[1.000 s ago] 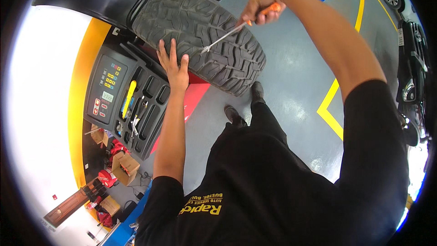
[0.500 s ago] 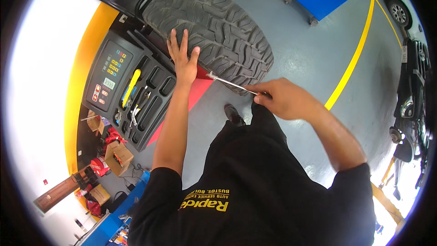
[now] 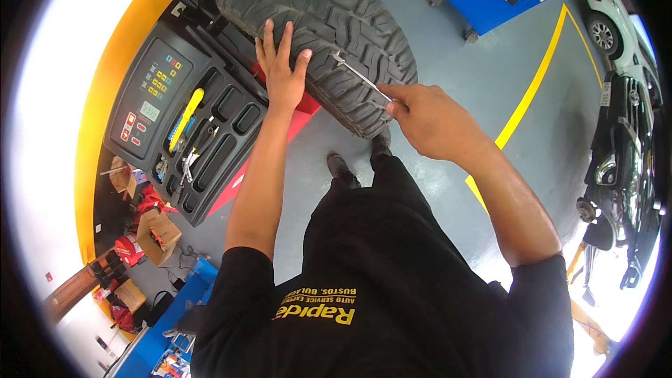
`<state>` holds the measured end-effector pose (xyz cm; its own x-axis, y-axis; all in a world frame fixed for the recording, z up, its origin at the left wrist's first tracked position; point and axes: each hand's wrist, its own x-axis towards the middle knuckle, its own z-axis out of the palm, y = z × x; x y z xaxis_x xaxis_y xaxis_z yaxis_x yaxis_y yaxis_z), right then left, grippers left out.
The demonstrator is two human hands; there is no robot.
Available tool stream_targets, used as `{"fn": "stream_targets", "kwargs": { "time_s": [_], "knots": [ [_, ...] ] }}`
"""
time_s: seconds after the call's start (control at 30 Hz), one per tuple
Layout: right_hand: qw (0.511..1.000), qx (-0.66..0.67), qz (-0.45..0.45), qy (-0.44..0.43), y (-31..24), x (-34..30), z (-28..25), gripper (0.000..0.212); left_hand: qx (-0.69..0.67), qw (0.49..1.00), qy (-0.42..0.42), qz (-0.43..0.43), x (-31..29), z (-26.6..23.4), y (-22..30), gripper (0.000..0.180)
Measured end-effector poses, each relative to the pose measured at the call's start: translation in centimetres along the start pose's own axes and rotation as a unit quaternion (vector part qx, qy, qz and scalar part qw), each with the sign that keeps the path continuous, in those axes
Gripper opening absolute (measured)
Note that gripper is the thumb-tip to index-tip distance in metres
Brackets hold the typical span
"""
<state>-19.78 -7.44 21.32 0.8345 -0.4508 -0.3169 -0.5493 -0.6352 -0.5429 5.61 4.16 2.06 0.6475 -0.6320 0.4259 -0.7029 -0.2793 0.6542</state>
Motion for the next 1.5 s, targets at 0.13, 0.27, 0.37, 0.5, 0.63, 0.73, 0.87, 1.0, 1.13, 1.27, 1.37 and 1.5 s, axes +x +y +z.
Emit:
{"fn": "stream_targets", "kwargs": {
  "time_s": [0.13,0.27,0.37,0.5,0.63,0.73,0.87,1.0,1.13,1.27,1.37,1.5],
  "knots": [
    [0.979,-0.05,0.11,-0.163,-5.6,1.8,-3.0,0.043,0.004,1.0,0.022,0.007,-0.5,0.8,-0.4,0.07],
    [0.94,-0.107,0.141,-0.291,-9.6,6.3,-7.4,0.047,-0.003,0.998,0.057,0.022,-1.2,1.4,-0.4,0.067],
    [0.92,-0.055,0.146,-0.36,-6.9,11.7,-10.3,0.052,-0.007,0.997,0.059,0.048,-1.5,1.9,0.1,0.066],
    [0.863,0.066,0.159,-0.475,-1.4,16.1,-13.0,0.049,0.002,0.995,0.07,0.067,-2.3,2.2,0.0,0.065],
    [0.779,0.231,0.191,-0.55,7.3,19.0,-12.6,0.06,-0.005,0.997,0.043,0.067,-3.3,2.7,0.1,0.064],
    [0.756,0.235,0.173,-0.586,10.7,20.9,-12.1,0.064,-0.006,0.998,0.029,0.049,-3.5,2.6,0.6,0.064],
    [0.758,0.206,0.144,-0.601,11.9,23.8,-11.5,0.063,0.011,0.998,0.017,0.056,-3.6,2.1,0.2,0.066],
    [0.747,0.171,0.142,-0.627,12.6,25.2,-11.7,0.061,0.017,0.998,-0.005,0.058,-3.2,2.5,0.6,0.066],
    [0.881,-0.049,-0.002,-0.471,2.9,15.5,-10.5,0.057,0.012,0.999,0.003,0.036,-3.7,1.4,0.8,0.066],
    [0.885,-0.247,-0.087,-0.384,-0.7,7.0,-5.0,0.057,0.035,0.998,0.01,0.045,-3.5,1.8,1.3,0.067],
    [0.933,-0.107,-0.014,-0.343,0.3,4.9,-4.0,0.059,0.027,0.999,0.011,0.044,-3.6,2.0,1.6,0.066],
    [0.884,0.115,0.088,-0.444,5.9,12.3,-9.6,0.066,0.041,0.998,0.012,0.037,-3.6,1.1,2.7,0.065]
  ]
}}
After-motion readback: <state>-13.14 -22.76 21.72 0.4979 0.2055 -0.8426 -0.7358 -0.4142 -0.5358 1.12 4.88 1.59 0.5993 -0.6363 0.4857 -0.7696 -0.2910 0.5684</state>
